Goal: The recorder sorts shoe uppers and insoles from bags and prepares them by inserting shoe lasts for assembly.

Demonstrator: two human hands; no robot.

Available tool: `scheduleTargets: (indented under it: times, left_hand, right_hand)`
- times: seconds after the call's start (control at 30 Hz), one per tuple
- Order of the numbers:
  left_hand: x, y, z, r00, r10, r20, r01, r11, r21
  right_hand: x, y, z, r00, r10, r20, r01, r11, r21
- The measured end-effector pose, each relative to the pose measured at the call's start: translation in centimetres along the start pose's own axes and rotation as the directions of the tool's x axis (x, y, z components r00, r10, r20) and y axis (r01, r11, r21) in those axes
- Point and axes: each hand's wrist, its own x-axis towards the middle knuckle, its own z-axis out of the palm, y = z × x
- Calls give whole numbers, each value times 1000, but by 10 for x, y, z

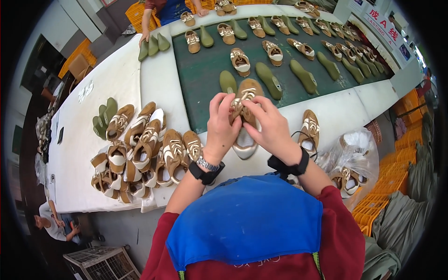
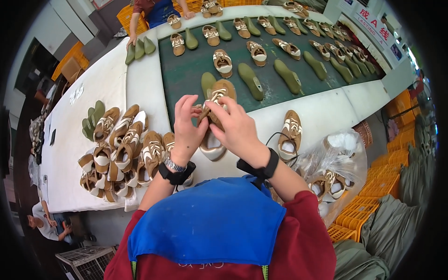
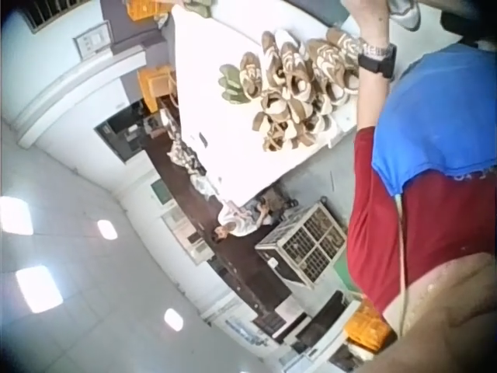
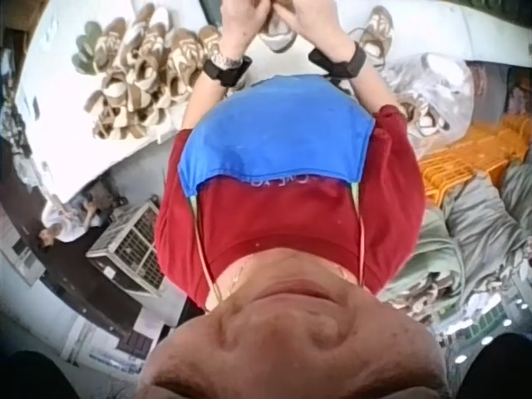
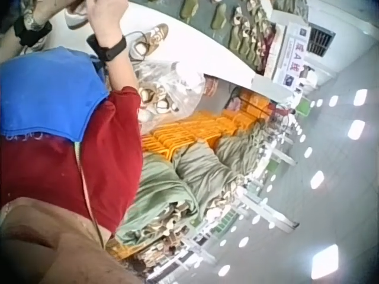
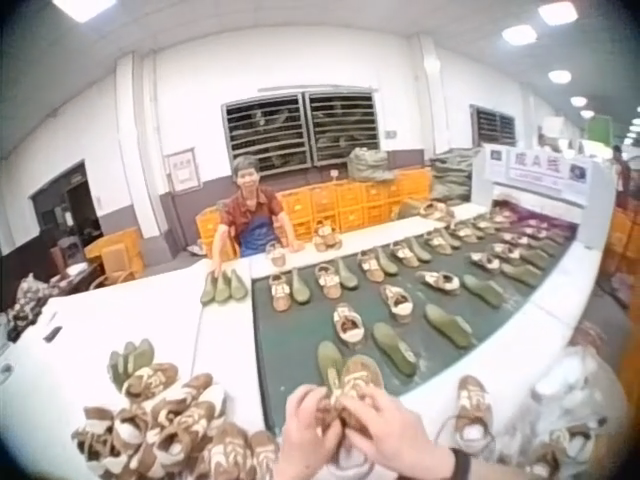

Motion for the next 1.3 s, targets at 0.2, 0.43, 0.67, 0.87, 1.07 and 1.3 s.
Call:
scheduleTargets:
  times: [0.2, 0.43, 0.67, 0.87, 1.07, 1.3]
  left_hand:
    - [5, 12, -17, 975, -189, -116, 148, 944, -294]
    - [-4, 20, -28, 983, -152, -107, 121, 959, -256]
    - [0, 1, -39, 954, -285, -91, 231, 895, -381]
    - [0, 31, -33, 988, -88, 128, 91, 996, -14]
    - [-3, 27, -46, 981, 71, 180, -60, 996, -63]
    - [-2, 28, -52, 996, -40, 79, 50, 989, -138]
  right_hand:
    - [-1, 12, 19, 999, 48, 5, -49, 980, 192]
    - [3, -5, 25, 1000, 11, -29, -5, 977, 212]
    - [-7, 10, 15, 963, -175, 204, 85, 919, 385]
    - [-5, 2, 16, 1000, 10, 12, -14, 906, 424]
    - [0, 9, 15, 974, 135, -183, 9, 783, 621]
    - [4, 14, 18, 995, 20, -101, 41, 820, 571]
